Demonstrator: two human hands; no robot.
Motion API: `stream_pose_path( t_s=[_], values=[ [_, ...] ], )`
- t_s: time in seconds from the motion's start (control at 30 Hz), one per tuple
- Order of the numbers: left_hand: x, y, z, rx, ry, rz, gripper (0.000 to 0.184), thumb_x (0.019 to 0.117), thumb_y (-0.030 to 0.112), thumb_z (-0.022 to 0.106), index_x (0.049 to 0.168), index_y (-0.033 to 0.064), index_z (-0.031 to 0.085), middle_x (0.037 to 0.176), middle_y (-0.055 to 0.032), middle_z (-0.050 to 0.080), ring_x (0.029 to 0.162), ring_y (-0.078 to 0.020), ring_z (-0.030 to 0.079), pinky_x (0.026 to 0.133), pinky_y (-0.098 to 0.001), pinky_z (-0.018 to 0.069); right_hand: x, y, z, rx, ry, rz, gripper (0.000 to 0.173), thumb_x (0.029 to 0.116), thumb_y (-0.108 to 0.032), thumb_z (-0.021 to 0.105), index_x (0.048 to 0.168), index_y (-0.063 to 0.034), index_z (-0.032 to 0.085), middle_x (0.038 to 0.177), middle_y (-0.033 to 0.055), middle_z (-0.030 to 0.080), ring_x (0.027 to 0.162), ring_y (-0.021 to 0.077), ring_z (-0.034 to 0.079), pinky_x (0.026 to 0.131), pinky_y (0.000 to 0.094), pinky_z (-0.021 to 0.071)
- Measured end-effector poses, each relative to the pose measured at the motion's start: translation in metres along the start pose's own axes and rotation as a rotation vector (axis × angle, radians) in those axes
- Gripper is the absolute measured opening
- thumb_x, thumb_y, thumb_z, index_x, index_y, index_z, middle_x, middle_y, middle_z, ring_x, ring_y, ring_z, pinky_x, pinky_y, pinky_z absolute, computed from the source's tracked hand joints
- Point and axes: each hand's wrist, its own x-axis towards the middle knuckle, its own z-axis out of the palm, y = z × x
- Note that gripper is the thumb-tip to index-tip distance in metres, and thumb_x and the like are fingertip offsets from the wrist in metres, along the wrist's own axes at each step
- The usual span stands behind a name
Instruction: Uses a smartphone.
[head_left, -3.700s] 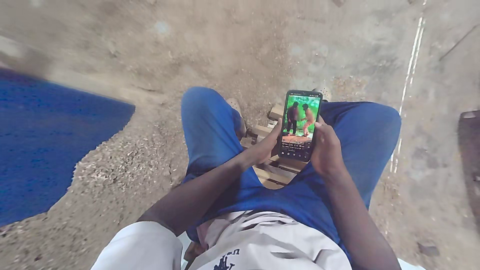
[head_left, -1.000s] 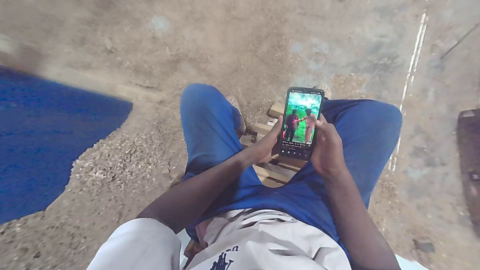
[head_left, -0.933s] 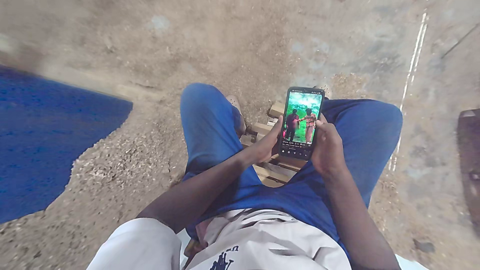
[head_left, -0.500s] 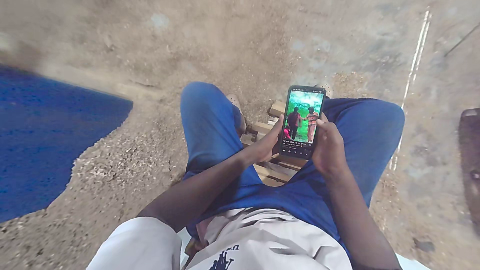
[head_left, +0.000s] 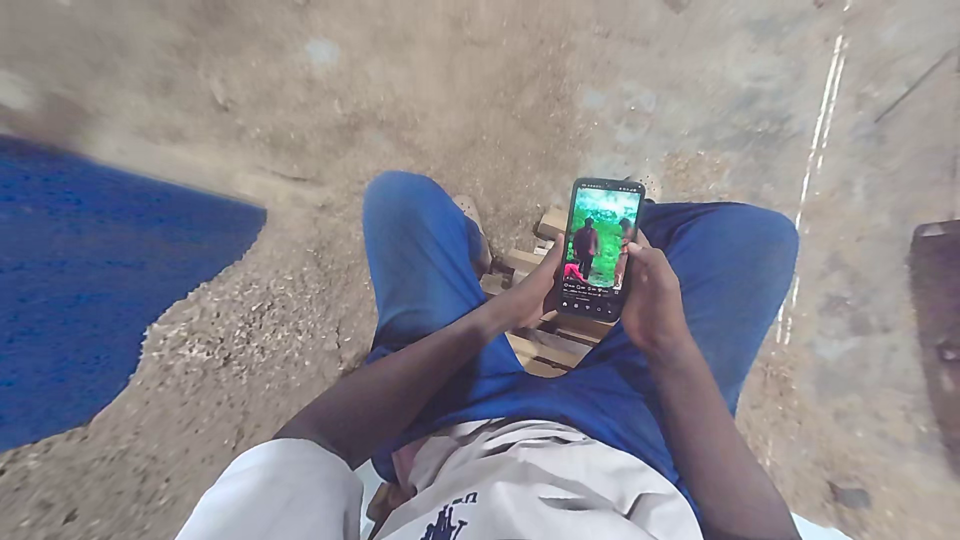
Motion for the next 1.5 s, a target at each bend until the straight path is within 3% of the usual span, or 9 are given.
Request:
stream_pose_path(
  t_s=[0.7,1.03,1.27,1.4,1.5],
  values=[
    [-0.0008,-0.0009,-0.0005,0.001,0.000,0.010,0.074,0.1042,0.062,0.005,0.139,0.0145,0.050,0.118,-0.0057,0.068,0.110,-0.0151,0.066,0.093,-0.0350,0.0569,-0.0004,-0.0014,0.0014,-0.019,0.007,-0.001,0.052,0.0982,-0.035,0.038,0.149,-0.0239,0.042,0.127,-0.0030,0.064,0.113,0.0079,0.064,0.094,0.0306,0.0558],
    [-0.0007,-0.0017,-0.0013,-0.002,0.002,0.001,0.076,0.1036,0.063,0.005,0.137,0.0139,0.052,0.115,-0.0060,0.069,0.108,-0.0156,0.067,0.092,-0.0353,0.0570,-0.0007,-0.0016,0.0010,-0.005,-0.001,0.006,0.051,0.0975,-0.035,0.040,0.147,-0.0248,0.042,0.124,-0.0037,0.065,0.110,0.0076,0.065,0.091,0.0306,0.0574],
    [0.0000,-0.0019,-0.0017,0.006,0.006,0.004,0.074,0.1047,0.061,0.005,0.129,0.0120,0.055,0.108,-0.0041,0.070,0.103,-0.0133,0.068,0.090,-0.0333,0.0576,0.0008,0.0005,-0.0007,-0.015,-0.026,-0.019,0.052,0.0978,-0.036,0.040,0.148,-0.0247,0.042,0.126,-0.0033,0.065,0.111,0.0077,0.065,0.092,0.0306,0.0569],
    [0.0016,-0.0034,-0.0033,0.004,-0.006,-0.001,0.077,0.1041,0.062,0.004,0.133,0.0118,0.054,0.113,-0.0059,0.070,0.107,-0.0150,0.067,0.092,-0.0352,0.0569,0.0006,-0.0001,-0.0011,-0.010,-0.029,-0.012,0.052,0.0978,-0.036,0.039,0.149,-0.0255,0.041,0.127,-0.0040,0.064,0.112,0.0073,0.064,0.092,0.0302,0.0569],
    [0.0004,-0.0013,-0.0015,-0.001,0.006,-0.009,0.076,0.1046,0.061,0.004,0.128,0.0111,0.056,0.110,-0.0059,0.070,0.105,-0.0146,0.068,0.091,-0.0339,0.0572,0.0010,-0.0002,-0.0008,-0.018,-0.029,-0.014,0.051,0.0983,-0.034,0.037,0.149,-0.0255,0.040,0.127,-0.0039,0.064,0.112,0.0072,0.064,0.092,0.0302,0.0566]
  ],
)
